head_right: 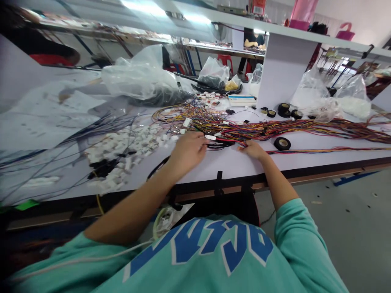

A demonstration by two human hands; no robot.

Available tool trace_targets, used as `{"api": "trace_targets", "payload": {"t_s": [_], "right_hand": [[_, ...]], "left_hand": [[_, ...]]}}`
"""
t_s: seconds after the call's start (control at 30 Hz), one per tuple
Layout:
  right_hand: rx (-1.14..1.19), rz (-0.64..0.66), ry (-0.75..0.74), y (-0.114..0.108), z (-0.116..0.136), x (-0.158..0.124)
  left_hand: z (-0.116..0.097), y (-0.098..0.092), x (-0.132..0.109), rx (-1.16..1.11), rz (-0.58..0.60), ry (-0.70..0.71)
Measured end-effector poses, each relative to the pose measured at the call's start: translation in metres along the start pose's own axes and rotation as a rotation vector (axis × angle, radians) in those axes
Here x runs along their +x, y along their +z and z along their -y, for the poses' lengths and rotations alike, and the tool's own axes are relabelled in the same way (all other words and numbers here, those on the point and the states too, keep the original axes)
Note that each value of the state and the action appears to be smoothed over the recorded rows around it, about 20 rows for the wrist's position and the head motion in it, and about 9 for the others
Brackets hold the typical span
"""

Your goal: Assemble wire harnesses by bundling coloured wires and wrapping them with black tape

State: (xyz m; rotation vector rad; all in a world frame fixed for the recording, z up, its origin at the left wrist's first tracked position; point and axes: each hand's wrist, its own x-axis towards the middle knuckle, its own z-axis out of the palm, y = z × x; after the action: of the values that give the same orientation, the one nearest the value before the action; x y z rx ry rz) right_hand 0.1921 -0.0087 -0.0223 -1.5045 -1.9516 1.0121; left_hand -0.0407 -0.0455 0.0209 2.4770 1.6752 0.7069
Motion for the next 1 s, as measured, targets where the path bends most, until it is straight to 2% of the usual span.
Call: {"api": "trace_targets", "payload": {"t_s": [0.1, 0.2, 0.37, 0.47, 0.5, 0.57, 0.63, 0.67, 0.73, 0.8, 0.83, 0.93, 1.0], "right_hand": [[0.189, 0.06, 0.027, -0.002, 0.001, -0.002], [0.26, 0.085, 0.033, -0.003, 0.0, -0.003], [0.129, 0.025, -0.029, 0.005, 0.002, -0.002], [-0.058, -0.065, 0.016, 0.008, 0.002, -0.003], [-0.109, -0.066, 0.047, 0.007, 0.002, -0.004], [-0.127, 0.015, 0.037, 0.001, 0.002, -0.009], [-0.026, 0.115, -0.094, -0.009, 0.006, -0.014], [0.046, 0.114, -0.175, -0.014, 0.01, -0.016], [0.156, -0.02, -0.293, -0.02, 0.023, -0.015], [0.173, -0.165, -0.336, -0.021, 0.04, -0.009], [0.155, -0.19, -0.343, -0.019, 0.049, -0.005], [0.145, -0.144, -0.326, -0.014, 0.069, 0.009], [0.224, -0.118, -0.266, -0.014, 0.074, 0.016]], "left_hand": [[-0.036, 0.023, -0.001, -0.245, -0.046, -0.059], [-0.05, 0.044, 0.013, -0.634, -0.106, -0.211], [-0.06, 0.058, 0.038, -1.31, -0.129, -0.361], [-0.063, 0.057, 0.043, -1.49, -0.123, -0.416], [-0.062, 0.056, 0.043, -1.5, -0.112, -0.407], [-0.058, 0.056, 0.042, -1.475, -0.084, -0.372], [-0.053, 0.056, 0.039, -1.411, -0.041, -0.331], [-0.051, 0.056, 0.038, -1.362, -0.024, -0.306], [-0.047, 0.056, 0.037, -1.214, -0.015, -0.238], [-0.046, 0.054, 0.036, -1.019, -0.01, -0.153], [-0.045, 0.053, 0.036, -0.931, -0.002, -0.121], [-0.047, 0.051, 0.035, -0.79, 0.011, -0.081], [-0.049, 0.053, 0.034, -0.823, -0.045, -0.094]]}}
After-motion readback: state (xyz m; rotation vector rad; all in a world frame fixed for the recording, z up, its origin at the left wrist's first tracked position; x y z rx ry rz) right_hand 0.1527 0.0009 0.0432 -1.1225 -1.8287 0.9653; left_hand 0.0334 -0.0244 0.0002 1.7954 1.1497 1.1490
